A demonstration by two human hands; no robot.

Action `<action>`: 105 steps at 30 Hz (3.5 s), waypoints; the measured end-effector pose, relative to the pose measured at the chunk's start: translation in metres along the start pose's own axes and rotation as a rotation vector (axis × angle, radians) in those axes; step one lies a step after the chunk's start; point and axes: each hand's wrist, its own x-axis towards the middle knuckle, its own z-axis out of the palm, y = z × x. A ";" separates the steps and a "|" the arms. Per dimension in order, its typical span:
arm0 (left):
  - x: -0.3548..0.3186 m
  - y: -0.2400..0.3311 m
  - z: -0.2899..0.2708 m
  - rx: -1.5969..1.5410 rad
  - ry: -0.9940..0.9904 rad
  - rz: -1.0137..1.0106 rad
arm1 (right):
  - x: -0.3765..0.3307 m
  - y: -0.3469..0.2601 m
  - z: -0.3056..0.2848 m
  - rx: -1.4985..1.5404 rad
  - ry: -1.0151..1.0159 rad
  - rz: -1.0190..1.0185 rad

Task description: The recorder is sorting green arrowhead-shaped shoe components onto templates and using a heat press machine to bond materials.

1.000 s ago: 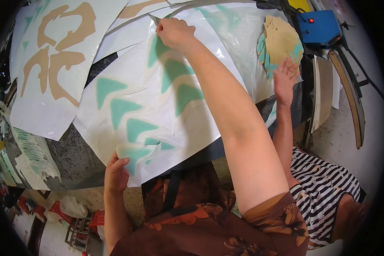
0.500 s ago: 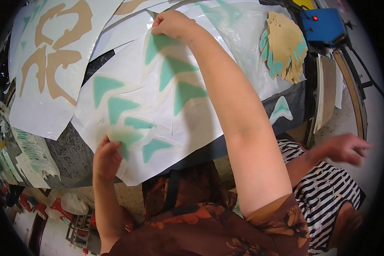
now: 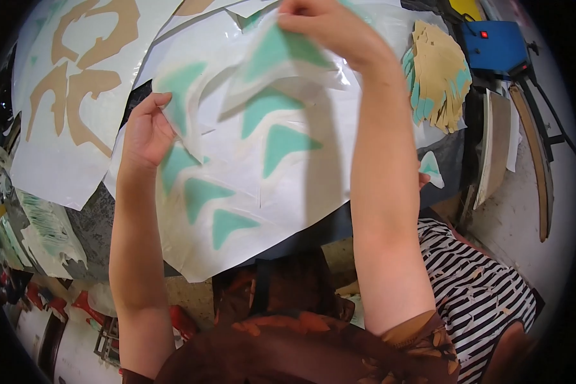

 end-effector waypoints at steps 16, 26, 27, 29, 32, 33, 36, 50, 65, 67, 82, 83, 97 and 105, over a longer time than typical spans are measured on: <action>-0.064 -0.024 0.045 0.052 -0.160 -0.079 | -0.020 -0.063 0.090 -0.074 -0.288 0.018; -0.084 -0.031 -0.009 -0.085 -0.707 0.322 | -0.074 -0.027 0.036 1.072 -0.384 -0.491; -0.087 -0.034 -0.012 -0.098 -0.626 0.288 | -0.076 -0.023 0.046 1.143 -0.430 -0.445; -0.091 -0.039 -0.010 -0.088 -0.661 0.374 | -0.071 -0.022 0.068 1.102 -0.455 -0.368; -0.100 -0.040 -0.001 -0.022 -0.612 0.374 | -0.076 -0.036 0.103 0.932 -0.498 0.033; -0.104 -0.041 0.002 0.022 -0.548 0.354 | -0.077 -0.042 0.113 0.887 -0.488 0.111; -0.111 -0.040 0.007 -0.078 -0.485 0.213 | -0.074 -0.056 0.136 0.833 -0.487 0.136; -0.129 0.002 -0.005 0.600 0.050 0.014 | -0.114 -0.034 0.066 1.021 -0.008 0.143; -0.128 -0.001 0.012 0.627 -0.059 -0.148 | -0.106 -0.055 0.113 0.446 -0.288 0.186; -0.132 0.002 0.011 0.679 -0.070 -0.126 | -0.112 -0.053 0.108 0.519 -0.220 0.205; -0.135 -0.018 -0.028 0.665 -0.038 0.054 | -0.165 0.005 0.092 0.622 0.005 0.238; -0.142 -0.018 -0.035 0.728 -0.051 0.133 | -0.173 0.009 0.089 0.577 0.018 0.097; -0.178 -0.023 -0.039 0.455 0.027 0.048 | -0.215 0.016 0.067 0.614 0.220 0.219; -0.170 -0.057 -0.007 0.416 -0.007 -0.129 | -0.213 0.036 0.058 0.289 -0.047 0.647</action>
